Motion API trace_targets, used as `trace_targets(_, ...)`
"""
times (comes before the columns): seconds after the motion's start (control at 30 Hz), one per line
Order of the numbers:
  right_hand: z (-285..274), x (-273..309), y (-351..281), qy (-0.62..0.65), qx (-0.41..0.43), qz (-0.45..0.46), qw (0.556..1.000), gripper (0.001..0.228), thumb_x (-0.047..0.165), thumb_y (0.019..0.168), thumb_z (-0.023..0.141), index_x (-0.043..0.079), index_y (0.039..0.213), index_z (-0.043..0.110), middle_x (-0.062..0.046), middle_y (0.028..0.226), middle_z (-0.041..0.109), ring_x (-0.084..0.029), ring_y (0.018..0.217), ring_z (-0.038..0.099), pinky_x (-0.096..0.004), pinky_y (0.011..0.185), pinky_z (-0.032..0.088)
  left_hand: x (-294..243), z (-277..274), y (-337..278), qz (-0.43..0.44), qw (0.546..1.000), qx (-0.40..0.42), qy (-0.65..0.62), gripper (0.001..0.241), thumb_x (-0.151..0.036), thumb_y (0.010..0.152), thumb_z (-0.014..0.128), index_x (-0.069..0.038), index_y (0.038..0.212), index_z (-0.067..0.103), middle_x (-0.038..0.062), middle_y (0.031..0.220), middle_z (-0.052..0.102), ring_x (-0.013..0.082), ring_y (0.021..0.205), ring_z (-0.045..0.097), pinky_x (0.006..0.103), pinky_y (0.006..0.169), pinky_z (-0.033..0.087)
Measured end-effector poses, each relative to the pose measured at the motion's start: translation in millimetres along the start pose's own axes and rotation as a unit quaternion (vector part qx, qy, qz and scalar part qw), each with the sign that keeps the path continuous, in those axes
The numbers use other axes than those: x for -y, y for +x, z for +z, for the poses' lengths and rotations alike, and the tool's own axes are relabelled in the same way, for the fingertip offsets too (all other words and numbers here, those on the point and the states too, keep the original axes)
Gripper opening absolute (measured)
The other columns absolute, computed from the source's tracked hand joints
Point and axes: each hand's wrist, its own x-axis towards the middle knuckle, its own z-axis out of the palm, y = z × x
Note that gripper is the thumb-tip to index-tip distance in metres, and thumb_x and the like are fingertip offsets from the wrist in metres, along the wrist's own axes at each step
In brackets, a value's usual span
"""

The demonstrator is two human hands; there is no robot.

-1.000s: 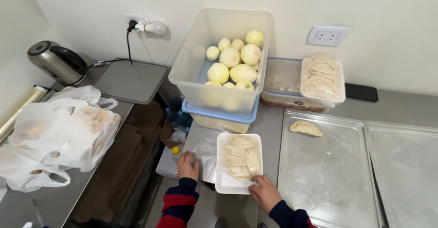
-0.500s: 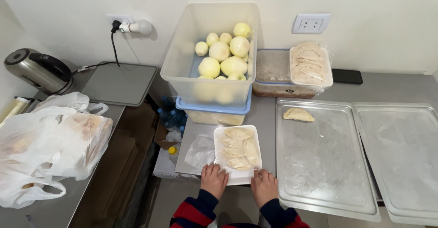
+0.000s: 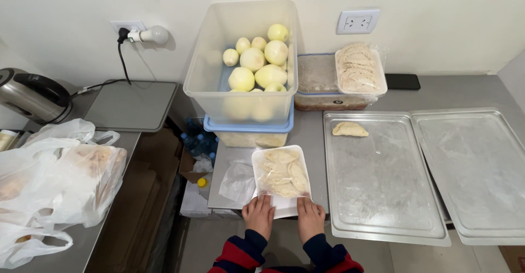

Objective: The recorder greases baking trays with oil and a brush, then places pre-made empanadas onto the trays for baking.

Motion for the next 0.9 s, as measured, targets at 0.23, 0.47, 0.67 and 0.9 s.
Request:
trace_targets(0.23, -4, 3, -3, 0.0, -0.021, -0.013, 1.0, 0.051, 0.004, 0.083, 0.056, 0.011, 0.133, 0.058, -0.007, 0.141, 0.058, -0.022, 0.135, 0.05, -0.051, 0.108, 0.03, 2, -3, 3, 0.036, 0.998, 0.04, 0.024, 0.055, -0.018, 0.09, 0.064, -0.021, 0.144, 0.055, 0.015, 0.141, 0.052, 0.0382, 0.128, 0.045, 0.0615, 0.11, 0.024)
trace_targets(0.47, -19, 4, 12, 0.068, -0.07, -0.024, 0.995, 0.03, 0.013, 0.087, 0.065, 0.009, 0.116, 0.069, -0.007, 0.117, 0.072, -0.022, 0.115, 0.065, -0.048, 0.106, 0.037, -12, -20, 13, 0.042, 0.997, 0.038, 0.057, 0.053, -0.019, 0.084, 0.066, -0.018, 0.136, 0.059, 0.015, 0.128, 0.058, 0.0387, 0.123, 0.048, 0.0617, 0.109, 0.026)
trace_targets(0.67, -36, 15, 30, -0.005, -0.031, -0.042, 0.999, 0.022, 0.016, 0.084, 0.065, 0.011, 0.104, 0.073, -0.005, 0.099, 0.074, -0.023, 0.095, 0.068, -0.047, 0.099, 0.041, -10, -26, 31, 0.088, 0.989, 0.039, 0.113, 0.034, -0.017, 0.087, 0.063, -0.008, 0.12, 0.069, 0.008, 0.109, 0.066, 0.0323, 0.109, 0.055, 0.0539, 0.102, 0.036)
trace_targets(0.9, -27, 10, 34, -0.061, -0.032, -0.085, 0.994, 0.008, 0.011, 0.08, 0.061, 0.013, 0.084, 0.067, -0.004, 0.084, 0.067, -0.024, 0.085, 0.067, -0.043, 0.089, 0.044, 4, -24, 41, 0.231, 0.965, -0.014, 0.125, 0.02, -0.013, 0.082, 0.062, -0.004, 0.096, 0.073, 0.008, 0.104, 0.067, 0.0264, 0.1, 0.058, 0.0461, 0.097, 0.042)
